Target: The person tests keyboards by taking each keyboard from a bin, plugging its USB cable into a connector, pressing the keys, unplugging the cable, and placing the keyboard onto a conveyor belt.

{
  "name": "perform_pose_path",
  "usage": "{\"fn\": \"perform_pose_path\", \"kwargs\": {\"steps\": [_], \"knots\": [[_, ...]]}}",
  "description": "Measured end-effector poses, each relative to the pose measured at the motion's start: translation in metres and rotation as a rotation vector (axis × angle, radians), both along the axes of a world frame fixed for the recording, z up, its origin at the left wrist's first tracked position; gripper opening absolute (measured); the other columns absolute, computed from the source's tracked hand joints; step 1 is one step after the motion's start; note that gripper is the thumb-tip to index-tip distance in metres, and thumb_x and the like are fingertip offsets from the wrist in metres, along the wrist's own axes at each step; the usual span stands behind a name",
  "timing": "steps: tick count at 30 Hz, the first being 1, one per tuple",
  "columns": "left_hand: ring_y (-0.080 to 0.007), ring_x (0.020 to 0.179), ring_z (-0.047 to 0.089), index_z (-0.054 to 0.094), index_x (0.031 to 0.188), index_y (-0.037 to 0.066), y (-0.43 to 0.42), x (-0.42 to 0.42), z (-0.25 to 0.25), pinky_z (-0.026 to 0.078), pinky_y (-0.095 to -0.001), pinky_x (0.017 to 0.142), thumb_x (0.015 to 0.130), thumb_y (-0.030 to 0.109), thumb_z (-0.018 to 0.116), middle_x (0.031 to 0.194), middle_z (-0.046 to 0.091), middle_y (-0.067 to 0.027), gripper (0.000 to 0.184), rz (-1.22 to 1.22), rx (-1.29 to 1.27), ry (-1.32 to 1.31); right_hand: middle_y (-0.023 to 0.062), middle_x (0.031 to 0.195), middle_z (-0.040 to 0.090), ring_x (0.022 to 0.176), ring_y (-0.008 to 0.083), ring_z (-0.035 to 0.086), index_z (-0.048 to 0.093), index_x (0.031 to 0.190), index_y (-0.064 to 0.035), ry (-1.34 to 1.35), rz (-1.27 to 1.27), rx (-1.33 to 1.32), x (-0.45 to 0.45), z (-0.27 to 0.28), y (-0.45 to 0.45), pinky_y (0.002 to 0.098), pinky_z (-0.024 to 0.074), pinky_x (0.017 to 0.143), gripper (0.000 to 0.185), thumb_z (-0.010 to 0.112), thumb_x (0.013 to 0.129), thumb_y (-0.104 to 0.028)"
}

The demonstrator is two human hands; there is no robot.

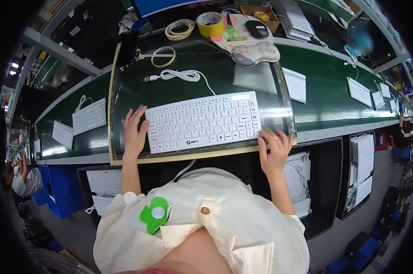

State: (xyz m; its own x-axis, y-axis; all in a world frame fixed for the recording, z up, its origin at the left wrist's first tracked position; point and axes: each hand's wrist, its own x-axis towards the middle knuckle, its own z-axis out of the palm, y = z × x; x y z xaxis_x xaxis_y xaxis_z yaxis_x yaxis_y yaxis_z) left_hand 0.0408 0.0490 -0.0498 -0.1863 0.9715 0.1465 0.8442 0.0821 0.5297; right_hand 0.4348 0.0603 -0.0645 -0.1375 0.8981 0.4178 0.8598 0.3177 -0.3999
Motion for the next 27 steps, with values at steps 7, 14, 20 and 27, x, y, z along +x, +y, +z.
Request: {"fn": "perform_pose_path", "kwargs": {"steps": [7,14,20,27], "knots": [[-0.0381,0.126,0.032,0.064,0.109,0.014,-0.059,0.024,0.003,0.028,-0.0461,0.103,0.078,0.024,0.066,0.133,0.046,-0.0114,0.033,-0.120,0.142,0.121,0.0095,0.134,0.043,0.126,0.0399,0.029,0.061,0.112,-0.0189,-0.057,0.062,-0.063,-0.021,0.011,0.039,0.0556,0.0209,0.101,0.036,0.063,0.080,-0.035],[-0.0377,0.123,0.035,0.068,0.097,0.013,-0.073,0.030,-0.002,0.029,-0.0455,0.101,0.075,0.025,0.069,0.127,0.051,-0.0107,0.026,-0.008,0.255,0.034,0.0098,0.135,0.043,0.128,0.0392,0.028,0.061,0.111,-0.0198,-0.029,0.312,0.006,-0.052,0.021,0.014,0.0576,0.0184,0.103,0.040,0.068,0.075,-0.033],[-0.0375,0.120,0.039,0.069,0.088,0.011,-0.071,0.034,0.026,0.032,-0.0443,0.099,0.076,0.021,0.068,0.118,0.057,-0.0106,0.016,-0.047,0.412,0.032,0.0031,0.131,0.048,0.130,0.0349,0.029,0.059,0.110,-0.0175,-0.200,1.002,0.075,-0.175,0.030,0.021,0.0665,0.0078,0.103,0.046,0.067,0.071,-0.041],[-0.0265,0.102,0.055,0.066,0.093,0.011,0.007,0.095,0.070,0.038,-0.0431,0.093,0.077,0.018,0.068,0.105,0.062,-0.0077,0.018,-0.488,0.610,-0.044,-0.0013,0.123,0.056,0.128,0.0336,0.033,0.062,0.110,-0.0257,-0.229,0.833,0.067,-0.189,0.001,0.074,0.0666,0.0112,0.101,0.036,0.059,0.075,-0.036]]}}
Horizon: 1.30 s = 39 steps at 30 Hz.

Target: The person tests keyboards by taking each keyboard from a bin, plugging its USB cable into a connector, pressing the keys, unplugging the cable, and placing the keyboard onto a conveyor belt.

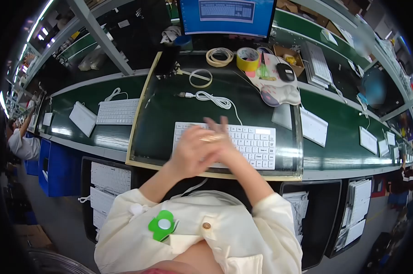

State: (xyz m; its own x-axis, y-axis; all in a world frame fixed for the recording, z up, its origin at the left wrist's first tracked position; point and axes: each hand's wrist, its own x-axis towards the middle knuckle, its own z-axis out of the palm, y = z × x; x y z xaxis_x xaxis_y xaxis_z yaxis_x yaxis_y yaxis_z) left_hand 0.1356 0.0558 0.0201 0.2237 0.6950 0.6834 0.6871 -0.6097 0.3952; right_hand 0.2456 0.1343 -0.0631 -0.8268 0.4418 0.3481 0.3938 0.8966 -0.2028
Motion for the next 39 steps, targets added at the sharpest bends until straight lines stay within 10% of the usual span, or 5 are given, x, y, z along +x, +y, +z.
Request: {"fn": "perform_pose_path", "kwargs": {"steps": [8,15,27,35,39], "knots": [[-0.0318,0.128,0.031,0.055,0.123,0.026,0.012,0.036,-0.059,0.012,-0.0695,0.098,0.078,0.046,0.061,0.119,0.058,0.0022,0.049,-0.094,-0.326,0.321,0.0049,0.105,0.064,0.124,0.0332,0.039,0.058,0.115,-0.0186,-0.101,-0.776,-0.038,0.158,0.041,0.013,0.0609,0.0108,0.103,0.041,0.066,0.075,-0.022],[-0.0283,0.127,0.033,0.054,0.123,0.021,-0.070,-0.104,-0.030,0.004,-0.0696,0.100,0.077,0.042,0.063,0.119,0.058,0.0014,0.051,0.370,-0.705,0.401,0.0079,0.128,0.051,0.132,0.0392,0.025,0.043,0.132,-0.0270,0.110,0.115,-0.149,-0.038,0.033,-0.044,0.0698,0.0028,0.099,0.063,0.063,0.075,-0.047],[-0.0300,0.132,0.024,0.045,0.131,0.028,0.007,0.063,-0.067,0.006,-0.0746,0.096,0.078,0.046,0.061,0.138,0.041,0.0062,0.058,-0.199,-0.418,0.401,0.0002,0.118,0.059,0.131,0.0336,0.027,0.035,0.138,-0.0264,-0.218,-0.888,0.062,0.182,0.029,0.003,0.0636,-0.0037,0.104,0.064,0.062,0.080,-0.035],[-0.0291,0.124,0.036,0.060,0.116,0.022,-0.078,-0.087,-0.031,0.004,-0.0675,0.102,0.064,0.040,0.073,0.118,0.059,0.0042,0.057,0.456,-0.652,0.405,0.0062,0.120,0.057,0.130,0.0425,0.026,0.051,0.126,-0.0256,0.143,0.110,-0.178,-0.022,0.031,-0.049,0.0724,0.0009,0.098,0.056,0.063,0.076,-0.047],[-0.0299,0.127,0.032,0.055,0.122,0.021,-0.033,-0.050,-0.026,0.009,-0.0685,0.101,0.062,0.042,0.074,0.128,0.052,-0.0006,0.066,0.331,-0.502,0.360,-0.0012,0.112,0.063,0.130,0.0387,0.028,0.053,0.125,-0.0256,0.003,-0.156,-0.300,0.042,0.034,-0.025,0.0712,-0.0009,0.098,0.050,0.061,0.078,-0.043]]}}
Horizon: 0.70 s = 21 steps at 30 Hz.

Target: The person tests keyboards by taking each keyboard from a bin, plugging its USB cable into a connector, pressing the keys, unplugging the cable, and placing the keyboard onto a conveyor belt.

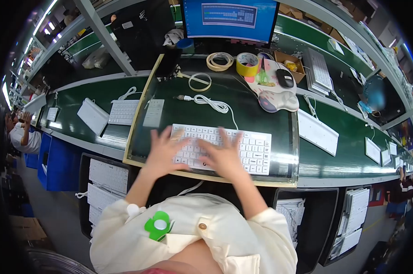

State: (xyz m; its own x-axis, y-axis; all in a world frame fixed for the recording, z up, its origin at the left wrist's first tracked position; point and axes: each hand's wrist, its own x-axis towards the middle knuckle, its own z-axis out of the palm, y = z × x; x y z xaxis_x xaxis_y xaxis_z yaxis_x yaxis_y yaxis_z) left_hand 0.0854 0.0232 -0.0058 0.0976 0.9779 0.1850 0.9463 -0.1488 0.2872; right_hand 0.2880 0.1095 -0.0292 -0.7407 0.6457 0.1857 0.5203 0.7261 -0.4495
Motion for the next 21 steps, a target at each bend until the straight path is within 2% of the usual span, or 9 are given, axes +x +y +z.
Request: {"fn": "perform_pose_path", "kwargs": {"steps": [2,6,8,11,14,16,18,20,21], "knots": [[-0.0294,0.131,0.027,0.056,0.120,0.022,0.032,0.050,-0.009,0.013,-0.0707,0.099,0.069,0.039,0.070,0.130,0.048,0.0017,0.055,-0.289,-0.098,-0.091,-0.0032,0.109,0.064,0.129,0.0352,0.032,0.054,0.124,-0.0246,-0.088,-0.195,0.005,0.058,0.000,0.008,0.0655,-0.0037,0.103,0.049,0.062,0.078,-0.041],[-0.0260,0.132,0.028,0.061,0.109,0.023,0.066,0.156,-0.053,0.014,-0.0719,0.099,0.078,0.018,0.058,0.126,0.051,0.0081,0.031,-0.773,0.174,-0.069,-0.0046,0.106,0.065,0.130,0.0275,0.031,0.052,0.125,-0.0240,-0.137,-0.597,0.069,0.139,0.003,0.012,0.0625,-0.0053,0.104,0.043,0.058,0.084,-0.036],[-0.0254,0.130,0.030,0.061,0.110,0.024,0.061,0.151,-0.055,0.013,-0.0728,0.098,0.078,0.016,0.057,0.125,0.051,0.0095,0.033,-0.737,0.086,-0.040,-0.0020,0.107,0.065,0.128,0.0285,0.033,0.054,0.123,-0.0243,-0.159,-0.722,0.188,0.142,0.007,0.010,0.0633,-0.0033,0.104,0.042,0.060,0.083,-0.033],[-0.0225,0.126,0.036,0.064,0.104,0.023,0.033,0.102,-0.033,0.012,-0.0711,0.100,0.076,0.013,0.056,0.121,0.054,0.0101,0.030,-0.582,-0.012,-0.050,-0.0001,0.107,0.064,0.127,0.0316,0.035,0.057,0.120,-0.0239,-0.064,-0.556,0.223,0.104,0.005,0.000,0.0643,-0.0016,0.104,0.042,0.063,0.080,-0.032],[-0.0225,0.118,0.042,0.068,0.095,0.023,-0.011,0.023,-0.033,0.005,-0.0671,0.102,0.069,0.008,0.062,0.109,0.062,0.0131,0.031,-0.309,-0.002,-0.125,-0.0048,0.108,0.064,0.125,0.0324,0.038,0.060,0.115,-0.0254,0.094,-0.137,0.115,0.051,0.007,-0.023,0.0621,-0.0017,0.106,0.040,0.067,0.076,-0.030],[-0.0236,0.117,0.043,0.070,0.089,0.022,-0.037,-0.021,-0.024,0.005,-0.0638,0.105,0.069,0.007,0.062,0.100,0.067,0.0087,0.027,-0.098,-0.004,-0.144,-0.0047,0.105,0.065,0.124,0.0317,0.039,0.060,0.114,-0.0259,0.055,-0.226,0.132,0.059,-0.001,-0.024,0.0618,-0.0008,0.106,0.038,0.067,0.077,-0.030],[-0.0254,0.116,0.044,0.070,0.090,0.021,-0.052,-0.049,-0.011,0.009,-0.0605,0.106,0.075,0.009,0.061,0.099,0.067,0.0048,0.021,0.060,-0.053,-0.104,-0.0051,0.102,0.066,0.123,0.0310,0.040,0.061,0.114,-0.0258,-0.003,-0.466,0.082,0.098,-0.012,-0.014,0.0620,-0.0007,0.105,0.035,0.065,0.079,-0.029],[-0.0281,0.115,0.046,0.069,0.091,0.018,-0.044,-0.065,-0.012,0.016,-0.0567,0.106,0.079,0.010,0.060,0.102,0.067,0.0000,0.018,0.166,-0.022,-0.175,0.0002,0.101,0.066,0.117,0.0306,0.048,0.058,0.119,-0.0229,-0.097,-0.652,0.198,0.135,-0.018,-0.008,0.0591,0.0082,0.106,0.038,0.063,0.081,-0.025],[-0.0291,0.114,0.047,0.069,0.092,0.015,-0.028,-0.066,-0.009,0.021,-0.0534,0.105,0.079,0.010,0.060,0.104,0.066,-0.0025,0.017,0.130,0.028,-0.255,0.0027,0.102,0.066,0.113,0.0306,0.050,0.056,0.120,-0.0210,0.004,-0.668,0.114,0.138,-0.014,-0.005,0.0566,0.0124,0.106,0.040,0.063,0.081,-0.024]]}}
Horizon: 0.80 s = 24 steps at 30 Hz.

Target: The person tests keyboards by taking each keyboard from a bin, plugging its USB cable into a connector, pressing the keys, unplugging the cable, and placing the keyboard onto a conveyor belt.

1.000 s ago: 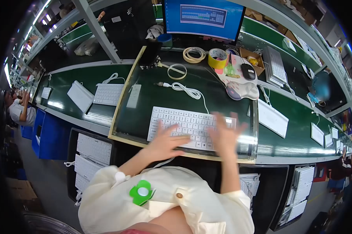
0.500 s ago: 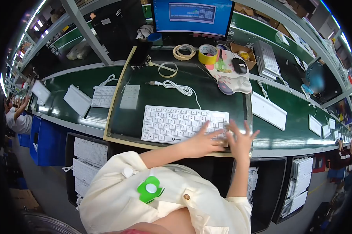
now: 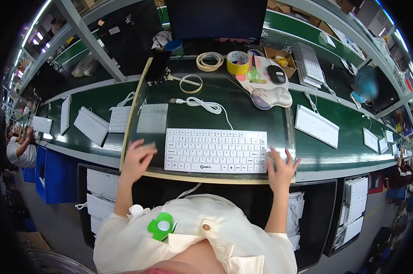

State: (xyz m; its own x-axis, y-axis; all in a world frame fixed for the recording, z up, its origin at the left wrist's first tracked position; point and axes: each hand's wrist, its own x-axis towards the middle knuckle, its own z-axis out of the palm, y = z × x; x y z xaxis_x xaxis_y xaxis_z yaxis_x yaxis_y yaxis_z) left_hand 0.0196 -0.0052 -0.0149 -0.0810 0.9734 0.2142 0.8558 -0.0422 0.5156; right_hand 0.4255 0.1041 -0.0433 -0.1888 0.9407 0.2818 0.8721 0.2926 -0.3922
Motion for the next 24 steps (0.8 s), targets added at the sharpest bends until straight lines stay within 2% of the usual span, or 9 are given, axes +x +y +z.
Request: {"fn": "perform_pose_path", "kwargs": {"steps": [3,5,8,11,12,15,16,20,24], "knots": [[-0.0296,0.109,0.051,0.065,0.102,0.012,0.072,0.011,0.009,0.035,-0.0427,0.098,0.081,0.011,0.058,0.112,0.062,-0.0069,0.022,-0.130,0.143,-0.064,0.0101,0.106,0.064,0.105,0.0308,0.056,0.051,0.125,-0.0156,0.309,0.029,-0.046,-0.012,0.013,0.016,0.0495,0.0239,0.104,0.044,0.062,0.082,-0.020],[-0.0300,0.117,0.046,0.060,0.113,0.013,0.126,0.012,-0.001,0.032,-0.0418,0.102,0.083,0.010,0.056,0.125,0.054,-0.0087,0.030,-0.227,0.162,0.014,0.0147,0.112,0.061,0.101,0.0311,0.058,0.048,0.128,-0.0124,0.435,0.118,0.046,-0.039,0.013,0.022,0.0455,0.0300,0.101,0.047,0.061,0.083,-0.018],[-0.0306,0.119,0.045,0.053,0.121,0.015,0.159,0.014,-0.015,0.032,-0.0417,0.103,0.084,0.012,0.056,0.133,0.046,-0.0103,0.037,-0.135,0.012,0.150,0.0151,0.123,0.055,0.104,0.0330,0.056,0.047,0.128,-0.0092,0.317,0.058,-0.144,-0.038,0.014,0.010,0.0433,0.0342,0.098,0.048,0.061,0.082,-0.017],[-0.0302,0.121,0.043,0.053,0.121,0.014,0.160,0.005,-0.023,0.032,-0.0420,0.103,0.084,0.013,0.057,0.135,0.044,-0.0120,0.038,-0.170,-0.004,0.116,0.0173,0.125,0.052,0.107,0.0351,0.054,0.046,0.128,-0.0069,0.122,0.090,0.067,-0.020,-0.011,-0.016,0.0411,0.0380,0.095,0.050,0.062,0.081,-0.015],[-0.0276,0.121,0.042,0.052,0.122,0.016,0.159,0.003,-0.026,0.033,-0.0434,0.102,0.083,0.014,0.058,0.133,0.045,-0.0093,0.040,-0.171,-0.006,0.102,0.0176,0.120,0.056,0.109,0.0358,0.053,0.050,0.124,-0.0047,0.205,0.076,0.058,-0.018,-0.010,-0.021,0.0389,0.0398,0.093,0.046,0.062,0.081,-0.014],[-0.0285,0.120,0.043,0.053,0.122,0.015,0.153,0.000,-0.035,0.035,-0.0405,0.101,0.083,0.015,0.059,0.133,0.045,-0.0111,0.039,-0.178,0.070,0.033,0.0172,0.118,0.057,0.108,0.0346,0.054,0.056,0.117,-0.0045,0.269,0.000,0.061,-0.009,-0.007,-0.006,0.0392,0.0393,0.093,0.037,0.062,0.081,-0.014],[-0.0290,0.120,0.044,0.053,0.121,0.015,0.151,0.002,-0.036,0.036,-0.0398,0.100,0.083,0.016,0.059,0.132,0.046,-0.0115,0.039,-0.169,0.086,0.010,0.0151,0.119,0.057,0.108,0.0335,0.054,0.060,0.111,-0.0054,0.318,0.012,0.080,-0.010,0.001,0.008,0.0388,0.0395,0.093,0.031,0.062,0.081,-0.014],[-0.0305,0.118,0.046,0.056,0.118,0.013,0.151,0.002,-0.040,0.038,-0.0388,0.097,0.083,0.017,0.060,0.129,0.049,-0.0129,0.036,-0.127,0.200,-0.047,0.0132,0.118,0.058,0.108,0.0321,0.053,0.062,0.109,-0.0106,0.298,0.116,0.210,-0.025,0.023,0.093,0.0384,0.0396,0.093,0.028,0.061,0.081,-0.015],[-0.0319,0.113,0.049,0.058,0.115,0.011,0.149,-0.005,-0.049,0.040,-0.0390,0.094,0.082,0.017,0.061,0.125,0.052,-0.0137,0.033,-0.096,0.274,-0.053,0.0141,0.125,0.052,0.114,0.0346,0.046,0.059,0.112,-0.0155,0.183,0.099,0.250,-0.053,0.019,0.197,0.0406,0.0386,0.095,0.033,0.062,0.080,-0.018]]}}
